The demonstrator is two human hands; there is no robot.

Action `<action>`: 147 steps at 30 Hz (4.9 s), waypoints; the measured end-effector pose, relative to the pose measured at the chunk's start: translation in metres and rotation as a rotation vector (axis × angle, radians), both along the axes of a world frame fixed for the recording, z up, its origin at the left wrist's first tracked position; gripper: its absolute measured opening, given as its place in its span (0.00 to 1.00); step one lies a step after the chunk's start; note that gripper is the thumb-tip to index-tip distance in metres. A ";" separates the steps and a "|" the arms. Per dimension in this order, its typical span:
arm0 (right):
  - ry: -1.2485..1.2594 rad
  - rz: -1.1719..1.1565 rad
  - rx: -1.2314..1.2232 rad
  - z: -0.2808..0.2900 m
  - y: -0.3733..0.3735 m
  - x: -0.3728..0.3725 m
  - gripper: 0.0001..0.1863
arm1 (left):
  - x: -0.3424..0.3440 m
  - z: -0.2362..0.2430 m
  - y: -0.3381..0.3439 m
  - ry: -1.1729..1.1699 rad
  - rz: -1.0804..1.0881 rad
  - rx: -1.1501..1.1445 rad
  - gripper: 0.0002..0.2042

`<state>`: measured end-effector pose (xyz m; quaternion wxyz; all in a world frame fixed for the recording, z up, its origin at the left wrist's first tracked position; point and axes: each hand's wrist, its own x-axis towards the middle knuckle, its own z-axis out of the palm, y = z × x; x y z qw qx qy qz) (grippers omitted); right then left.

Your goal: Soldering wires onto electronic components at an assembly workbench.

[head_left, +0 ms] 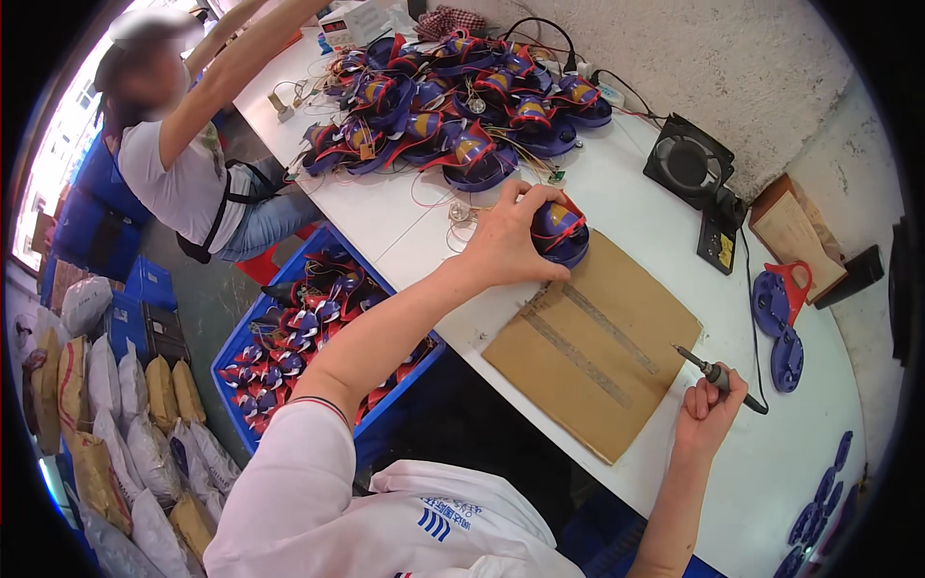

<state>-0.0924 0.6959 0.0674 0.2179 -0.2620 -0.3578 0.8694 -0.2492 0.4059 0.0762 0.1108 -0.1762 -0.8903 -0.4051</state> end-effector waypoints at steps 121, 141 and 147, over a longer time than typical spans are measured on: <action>-0.084 -0.039 0.473 -0.032 0.000 -0.031 0.11 | 0.007 -0.121 -0.329 -0.247 0.697 -1.128 0.23; 0.049 -0.084 0.075 -0.027 0.032 -0.015 0.08 | 0.021 0.182 -0.150 0.581 0.361 -0.484 0.23; 0.044 -0.116 0.042 -0.018 0.028 -0.012 0.09 | 0.005 0.145 -0.098 0.832 0.476 -0.764 0.14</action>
